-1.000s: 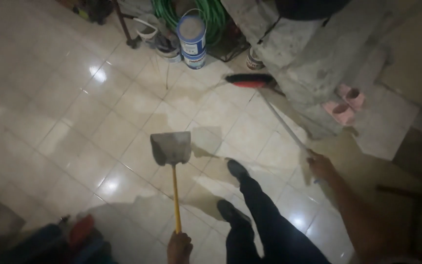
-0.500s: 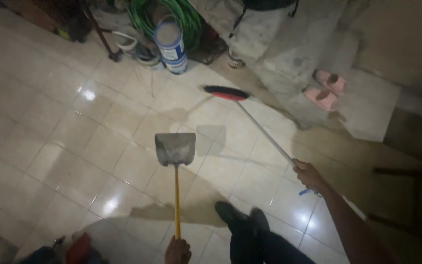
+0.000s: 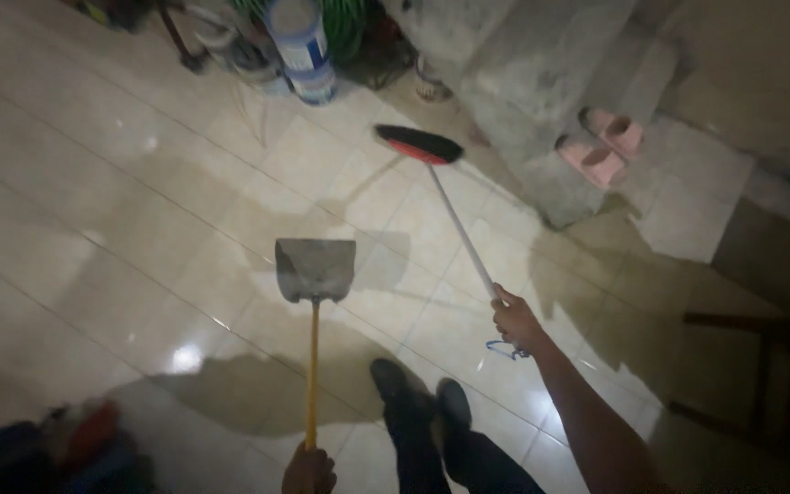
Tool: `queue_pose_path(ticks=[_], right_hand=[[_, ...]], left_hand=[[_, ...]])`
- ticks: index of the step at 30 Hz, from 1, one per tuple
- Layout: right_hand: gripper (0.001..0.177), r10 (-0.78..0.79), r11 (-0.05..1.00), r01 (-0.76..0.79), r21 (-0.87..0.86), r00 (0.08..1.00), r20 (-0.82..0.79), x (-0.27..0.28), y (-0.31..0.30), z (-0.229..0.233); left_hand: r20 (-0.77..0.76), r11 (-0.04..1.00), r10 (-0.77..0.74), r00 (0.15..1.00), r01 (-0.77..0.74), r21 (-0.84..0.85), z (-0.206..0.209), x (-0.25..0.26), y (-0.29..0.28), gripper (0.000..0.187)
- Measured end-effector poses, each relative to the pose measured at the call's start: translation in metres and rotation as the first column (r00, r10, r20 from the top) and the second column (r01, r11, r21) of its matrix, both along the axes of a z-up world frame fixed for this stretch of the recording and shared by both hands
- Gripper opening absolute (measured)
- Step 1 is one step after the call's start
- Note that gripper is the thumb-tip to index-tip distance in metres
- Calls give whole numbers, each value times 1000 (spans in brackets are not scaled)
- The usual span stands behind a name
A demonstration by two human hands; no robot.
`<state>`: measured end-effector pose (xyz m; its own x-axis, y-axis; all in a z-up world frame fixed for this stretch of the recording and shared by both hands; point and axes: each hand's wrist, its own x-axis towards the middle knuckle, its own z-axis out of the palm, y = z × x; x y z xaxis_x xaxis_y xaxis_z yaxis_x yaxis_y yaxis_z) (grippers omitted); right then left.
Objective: The recorder is sweeping the tiled floor and collecting dust and debris into a dustpan.
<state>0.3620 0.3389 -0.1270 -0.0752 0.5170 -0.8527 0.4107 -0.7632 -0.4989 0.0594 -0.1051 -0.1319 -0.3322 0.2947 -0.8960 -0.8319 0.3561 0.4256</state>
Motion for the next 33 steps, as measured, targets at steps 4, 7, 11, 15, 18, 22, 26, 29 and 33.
queue_pose_path(ticks=[4, 7, 11, 15, 18, 22, 26, 29, 33], right_hand=[[58, 62, 993, -52, 110, 994, -88, 22, -44, 14], [51, -46, 996, 47, 75, 999, -11, -12, -42, 28], [49, -2, 962, 1, 272, 1000, 6, -32, -6, -40], [54, 61, 918, -138, 371, 976, 211, -48, 28, -87], [55, 128, 883, -284, 374, 912, 391, -58, 19, -83], [55, 142, 954, -189, 231, 968, 206, -29, -34, -63], [53, 212, 910, -317, 266, 909, 359, -12, -75, -11], [53, 219, 912, -330, 243, 894, 391, 12, -82, -14], [54, 267, 862, -417, 289, 858, 439, 0, -48, -31]], left_hand=[[35, 988, 48, 998, -42, -150, 50, 22, 44, 30], [68, 990, 135, 989, -137, 30, 38, 26, 34, 32], [108, 991, 127, 986, -122, -52, 37, 25, 44, 36], [117, 989, 121, 986, -110, -96, 27, 15, 38, 41], [129, 994, 98, 987, -91, -60, 18, 0, 33, 44], [115, 997, 65, 991, -68, 24, 43, -18, 33, 43], [133, 999, 33, 991, -33, -5, 30, -37, 25, 42], [142, 1000, 8, 990, -8, -1, 25, -45, 16, 40], [141, 998, -34, 989, 40, -39, 37, -54, 27, 37]])
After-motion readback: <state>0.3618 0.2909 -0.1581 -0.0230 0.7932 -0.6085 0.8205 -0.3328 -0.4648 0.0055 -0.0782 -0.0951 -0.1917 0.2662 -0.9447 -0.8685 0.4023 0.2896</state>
